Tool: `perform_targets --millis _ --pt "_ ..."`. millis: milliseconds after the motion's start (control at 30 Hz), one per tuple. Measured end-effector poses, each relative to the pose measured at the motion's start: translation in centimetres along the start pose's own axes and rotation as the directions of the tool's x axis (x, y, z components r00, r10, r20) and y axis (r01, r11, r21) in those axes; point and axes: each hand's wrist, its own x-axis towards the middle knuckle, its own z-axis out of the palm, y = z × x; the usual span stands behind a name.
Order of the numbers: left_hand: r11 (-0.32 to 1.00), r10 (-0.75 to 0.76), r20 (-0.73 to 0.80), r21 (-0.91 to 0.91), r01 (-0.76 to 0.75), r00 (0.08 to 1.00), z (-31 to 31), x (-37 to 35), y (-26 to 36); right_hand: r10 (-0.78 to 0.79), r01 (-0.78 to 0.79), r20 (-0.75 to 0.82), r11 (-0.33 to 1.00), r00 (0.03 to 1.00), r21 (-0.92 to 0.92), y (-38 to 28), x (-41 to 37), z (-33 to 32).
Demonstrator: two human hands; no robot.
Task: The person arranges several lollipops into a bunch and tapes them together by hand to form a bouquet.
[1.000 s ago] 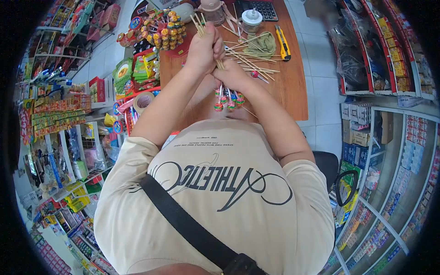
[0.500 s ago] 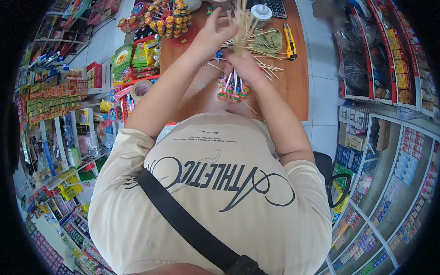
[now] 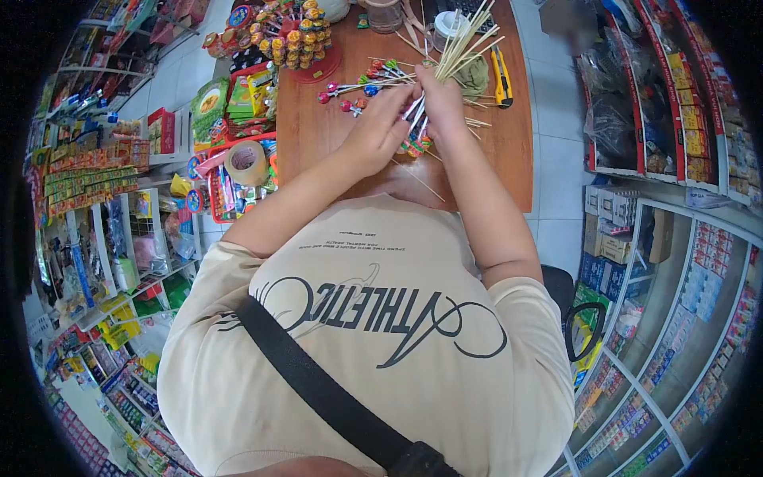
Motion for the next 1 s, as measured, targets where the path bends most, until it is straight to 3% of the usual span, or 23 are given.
perform_targets --millis 100,233,300,400,500,567,600,700,733,833,967,1000 --pt "0.998 -0.062 -0.058 0.017 0.063 0.996 1.1 -0.2 -0.2 0.015 -0.015 0.010 1.000 1.000 0.010 0.2 0.0 -0.3" --pt "0.994 0.017 -0.042 0.106 -0.012 0.999 1.2 0.4 0.4 0.098 -0.094 -0.065 0.993 0.993 0.066 0.2 -0.7 0.5" --pt "0.987 0.049 -0.044 0.153 -0.042 0.998 1.2 0.7 0.9 0.098 -0.099 0.015 0.992 0.995 0.076 1.3 0.2 -0.8" --pt "0.924 0.082 0.063 0.370 -0.100 0.995 1.0 0.8 1.4 0.104 -0.106 0.049 0.993 0.993 0.055 1.9 0.8 -1.3" --pt "0.971 0.107 0.026 0.213 -0.110 0.994 0.8 0.9 1.1 0.107 -0.114 0.072 0.987 0.992 0.112 1.3 0.3 -1.1" --pt "0.997 -0.022 -0.115 -0.078 0.013 0.993 0.6 1.0 -0.3 0.063 -0.095 0.167 0.976 0.984 0.195 0.1 -0.2 -1.0" --pt "0.971 -0.098 -0.170 -0.231 0.057 0.981 0.3 0.9 -0.9 0.035 -0.070 0.114 0.946 0.993 0.316 -0.5 -0.6 -0.8" --pt "0.813 -0.331 -0.295 -0.571 0.112 0.897 -1.6 0.3 -1.3 -0.166 0.003 0.237 0.825 0.957 0.565 -3.6 -0.9 -2.2" --pt "0.836 -0.331 -0.289 -0.532 0.137 0.898 -1.9 0.0 -1.6 -0.234 -0.060 0.324 0.720 0.916 0.691 -4.5 -0.5 -3.2" --pt "0.875 -0.338 -0.291 -0.448 0.185 0.895 -1.5 -0.7 -2.6 -0.422 -0.137 0.348 0.455 0.837 0.880 -7.4 -0.9 -4.1" --pt "0.851 -0.359 -0.259 -0.484 0.201 0.897 -0.1 -0.7 -2.0 -0.488 -0.168 0.373 0.413 0.789 0.895 -10.0 -1.4 -5.0" --pt "0.837 -0.369 -0.242 -0.505 0.208 0.897 0.0 -0.5 -1.6 -0.483 -0.037 0.386 0.587 0.786 0.809 -9.6 0.0 -7.6"
